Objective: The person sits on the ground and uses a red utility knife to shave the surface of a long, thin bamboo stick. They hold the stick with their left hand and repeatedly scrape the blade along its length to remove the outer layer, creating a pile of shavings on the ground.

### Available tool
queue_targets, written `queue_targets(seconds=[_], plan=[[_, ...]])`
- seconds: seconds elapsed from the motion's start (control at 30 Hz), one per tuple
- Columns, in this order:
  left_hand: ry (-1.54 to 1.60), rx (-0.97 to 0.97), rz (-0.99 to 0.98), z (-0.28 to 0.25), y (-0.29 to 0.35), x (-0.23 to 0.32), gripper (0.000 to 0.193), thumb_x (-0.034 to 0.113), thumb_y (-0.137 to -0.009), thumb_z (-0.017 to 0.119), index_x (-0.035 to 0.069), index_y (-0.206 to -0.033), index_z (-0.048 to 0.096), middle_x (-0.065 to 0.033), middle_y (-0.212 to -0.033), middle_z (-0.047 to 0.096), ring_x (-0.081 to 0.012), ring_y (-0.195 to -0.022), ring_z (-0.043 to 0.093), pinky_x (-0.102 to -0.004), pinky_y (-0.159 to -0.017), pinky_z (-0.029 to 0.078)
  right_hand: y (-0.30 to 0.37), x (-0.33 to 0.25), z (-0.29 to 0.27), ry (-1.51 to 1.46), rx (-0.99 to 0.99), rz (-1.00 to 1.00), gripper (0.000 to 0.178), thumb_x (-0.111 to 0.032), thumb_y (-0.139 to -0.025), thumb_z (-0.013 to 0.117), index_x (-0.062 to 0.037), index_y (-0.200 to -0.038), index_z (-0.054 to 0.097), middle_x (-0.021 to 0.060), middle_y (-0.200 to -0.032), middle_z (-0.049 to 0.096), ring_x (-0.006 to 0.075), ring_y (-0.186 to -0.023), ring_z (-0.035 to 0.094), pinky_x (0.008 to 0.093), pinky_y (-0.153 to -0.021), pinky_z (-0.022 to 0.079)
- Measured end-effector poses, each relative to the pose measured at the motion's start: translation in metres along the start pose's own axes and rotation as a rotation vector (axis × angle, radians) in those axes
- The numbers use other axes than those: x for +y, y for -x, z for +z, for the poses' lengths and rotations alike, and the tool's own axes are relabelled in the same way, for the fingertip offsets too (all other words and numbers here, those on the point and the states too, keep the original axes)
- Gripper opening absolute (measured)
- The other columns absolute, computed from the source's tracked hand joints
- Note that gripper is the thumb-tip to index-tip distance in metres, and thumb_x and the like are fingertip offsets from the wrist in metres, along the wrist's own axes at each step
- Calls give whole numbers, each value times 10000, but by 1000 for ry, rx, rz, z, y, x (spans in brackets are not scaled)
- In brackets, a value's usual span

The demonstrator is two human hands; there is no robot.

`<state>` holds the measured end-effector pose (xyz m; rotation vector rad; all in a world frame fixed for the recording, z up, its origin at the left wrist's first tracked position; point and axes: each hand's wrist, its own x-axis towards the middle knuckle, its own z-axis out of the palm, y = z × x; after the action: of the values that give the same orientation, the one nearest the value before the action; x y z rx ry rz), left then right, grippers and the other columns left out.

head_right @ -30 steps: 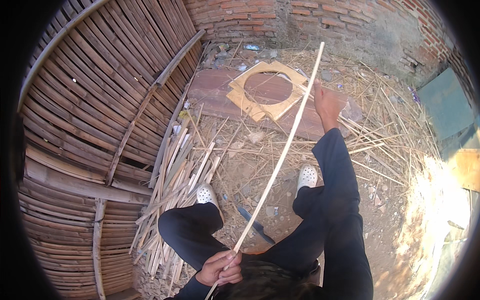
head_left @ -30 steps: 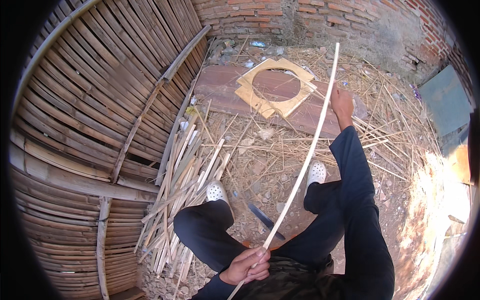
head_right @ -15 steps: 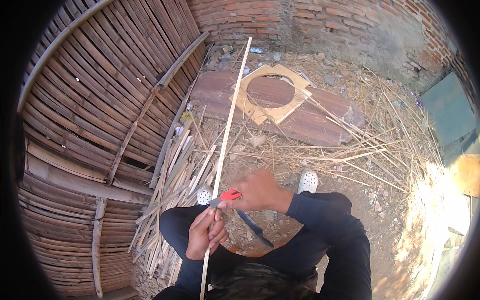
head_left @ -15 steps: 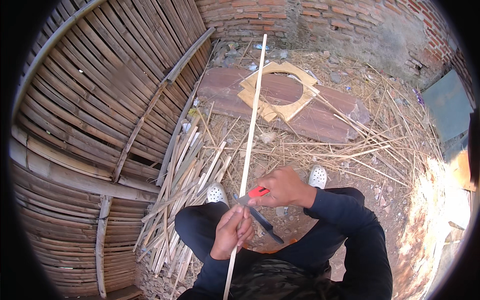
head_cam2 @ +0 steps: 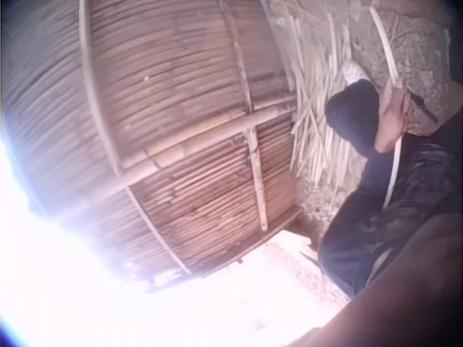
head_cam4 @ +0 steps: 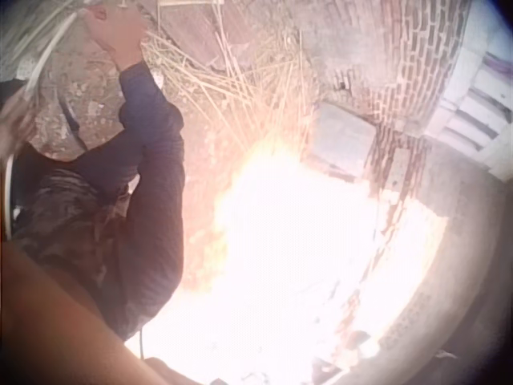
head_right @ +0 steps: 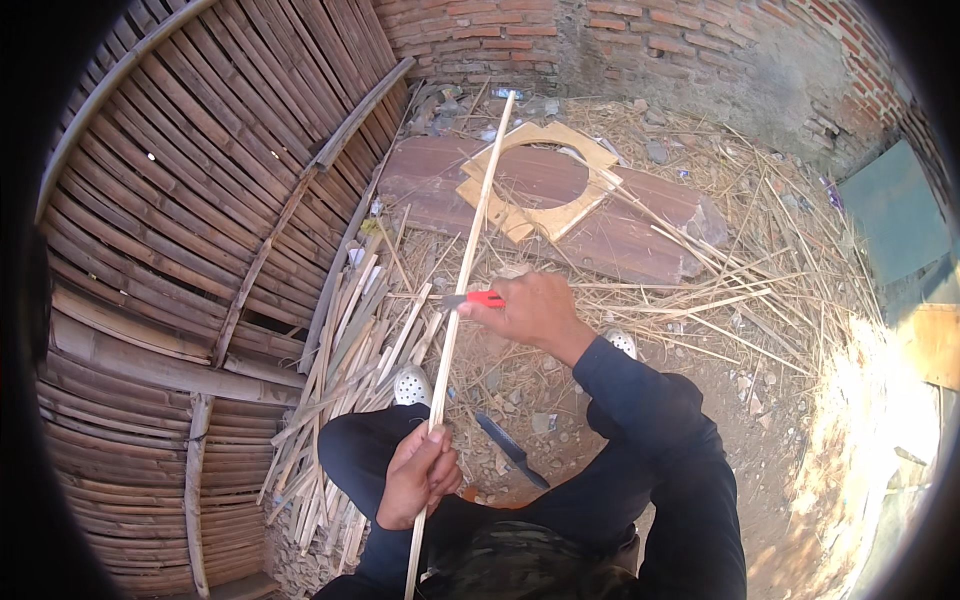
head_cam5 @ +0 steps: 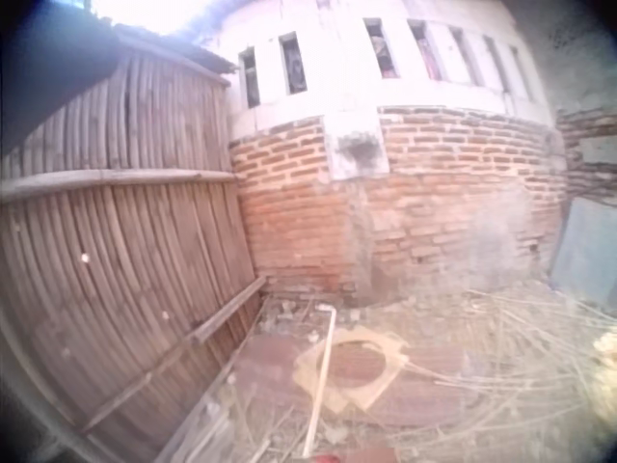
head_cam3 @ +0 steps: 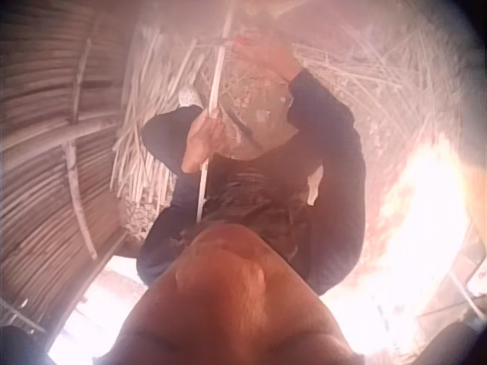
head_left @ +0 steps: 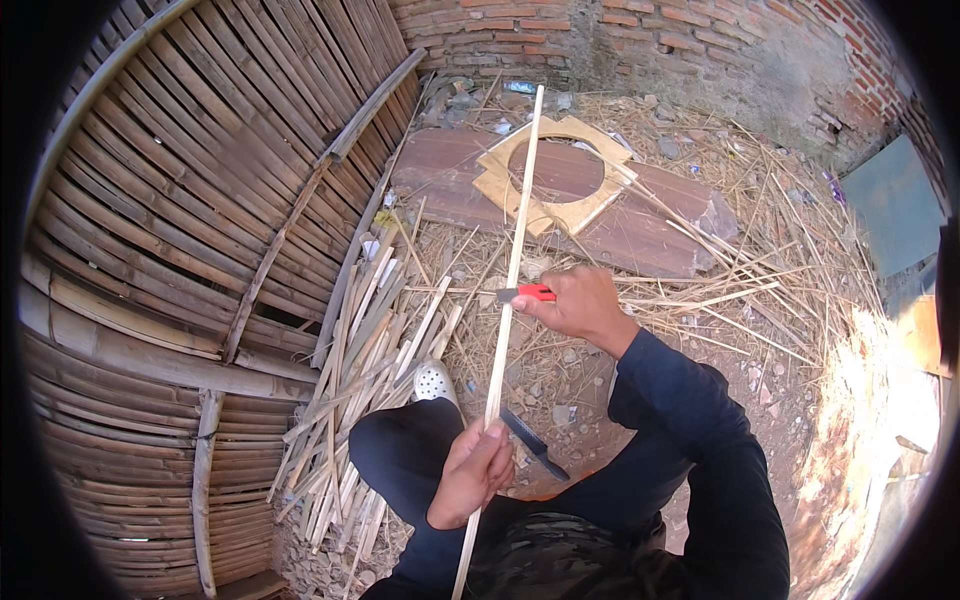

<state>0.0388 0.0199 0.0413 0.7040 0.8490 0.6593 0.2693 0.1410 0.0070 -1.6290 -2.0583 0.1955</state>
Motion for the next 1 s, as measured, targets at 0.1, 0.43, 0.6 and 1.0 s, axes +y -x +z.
queue_targets(seconds=[0.1,0.43,0.6,1.0], plan=[[-25,6,-20,3,7,1,234,266,-1028,399,92,-877,438,33,-506,310,-71,-368,254,-225,-415,245,-7,14,2,-20,10,75,648,-697,-815,512,-90,-650,664,128,-519,587,323,-487,598,411,-471,467],[-60,5,-24,3,10,-2,219,252,-1022,410,84,-883,431,26,-513,317,-73,-369,260,-229,-412,248,-5,20,14,15,90,15,641,-697,-808,527,-91,-654,667,119,-535,596,310,-478,603,392,-453,466],[98,-36,-11,1,5,4,213,233,-1018,400,91,-863,428,27,-497,309,-79,-352,249,-231,-414,259,17,-15,8,-114,33,-100,625,-686,-806,548,-101,-611,651,102,-503,579,289,-467,600,386,-445,461],[63,-44,8,4,1,5,203,250,-1011,414,103,-872,410,31,-492,313,-78,-357,251,-235,-426,250,-4,15,6,77,229,-134,608,-686,-784,571,-107,-615,654,94,-499,572,273,-458,587,379,-462,447]])
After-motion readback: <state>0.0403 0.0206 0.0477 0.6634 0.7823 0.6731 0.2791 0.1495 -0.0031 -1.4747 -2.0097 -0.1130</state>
